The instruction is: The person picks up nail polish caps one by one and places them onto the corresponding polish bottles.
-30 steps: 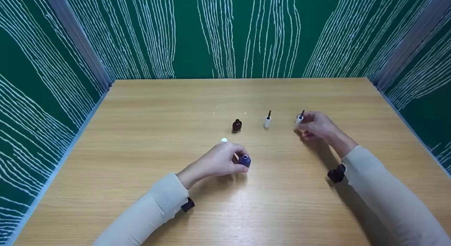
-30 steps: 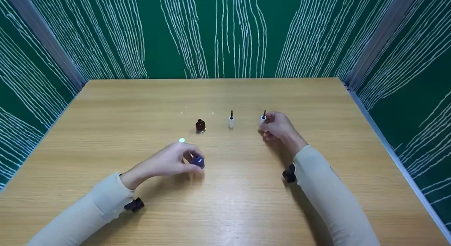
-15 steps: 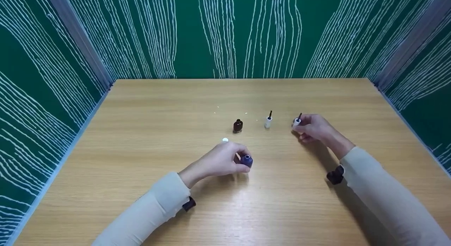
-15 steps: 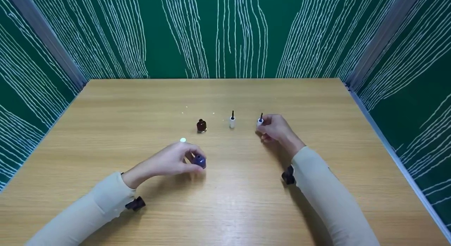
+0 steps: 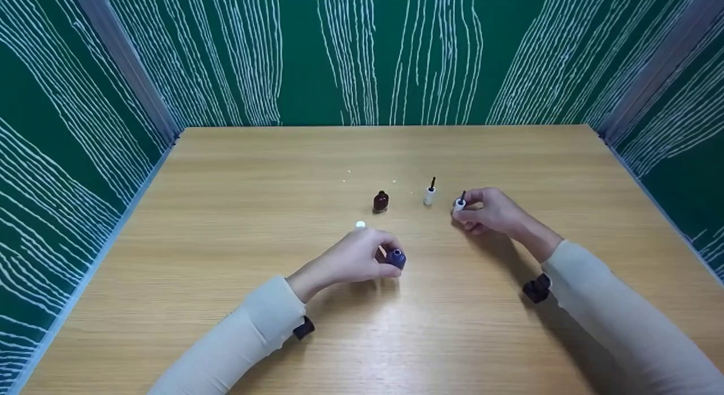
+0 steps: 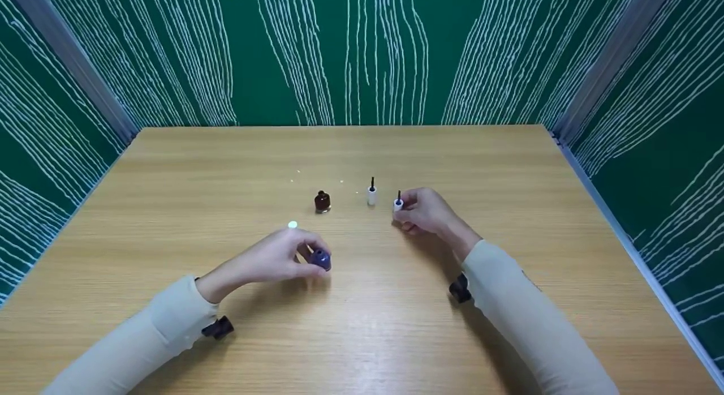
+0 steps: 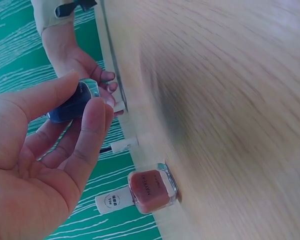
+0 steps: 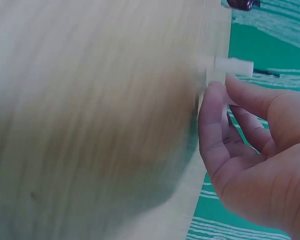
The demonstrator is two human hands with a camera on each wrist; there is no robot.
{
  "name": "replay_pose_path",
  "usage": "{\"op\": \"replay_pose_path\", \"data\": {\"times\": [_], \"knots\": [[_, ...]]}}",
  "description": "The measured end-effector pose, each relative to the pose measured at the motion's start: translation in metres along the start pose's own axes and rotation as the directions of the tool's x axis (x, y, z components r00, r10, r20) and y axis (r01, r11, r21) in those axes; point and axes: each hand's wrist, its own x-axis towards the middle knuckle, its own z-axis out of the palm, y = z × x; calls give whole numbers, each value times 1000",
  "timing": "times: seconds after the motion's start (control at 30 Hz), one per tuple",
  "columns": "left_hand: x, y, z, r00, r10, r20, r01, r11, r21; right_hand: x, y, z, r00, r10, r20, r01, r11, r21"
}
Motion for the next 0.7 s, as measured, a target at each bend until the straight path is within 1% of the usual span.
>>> {"op": "replay_pose_path", "data": {"times": [0.1, 0.27, 0.4, 0.47, 0.7], "knots": [[0, 1, 0, 1000, 8, -6, -8, 1000, 17, -4, -5, 3, 1000, -16, 13, 16, 1000, -3], [0, 2, 0, 999, -36, -31, 38, 998, 57, -10, -11, 7, 997, -61, 49, 62, 998, -8], [0, 3, 0, 997, -61, -43, 64, 996, 56, -16, -16, 12, 991, -93, 98, 93, 996, 7], [0, 3, 0, 997, -62, -42, 64, 997, 52, -20, -18, 14, 986, -104, 128, 103, 995, 16], [0, 2, -1, 997, -56, -44, 57, 998, 31, -33, -26, 19, 973, -129, 191, 137, 990, -27]]}}
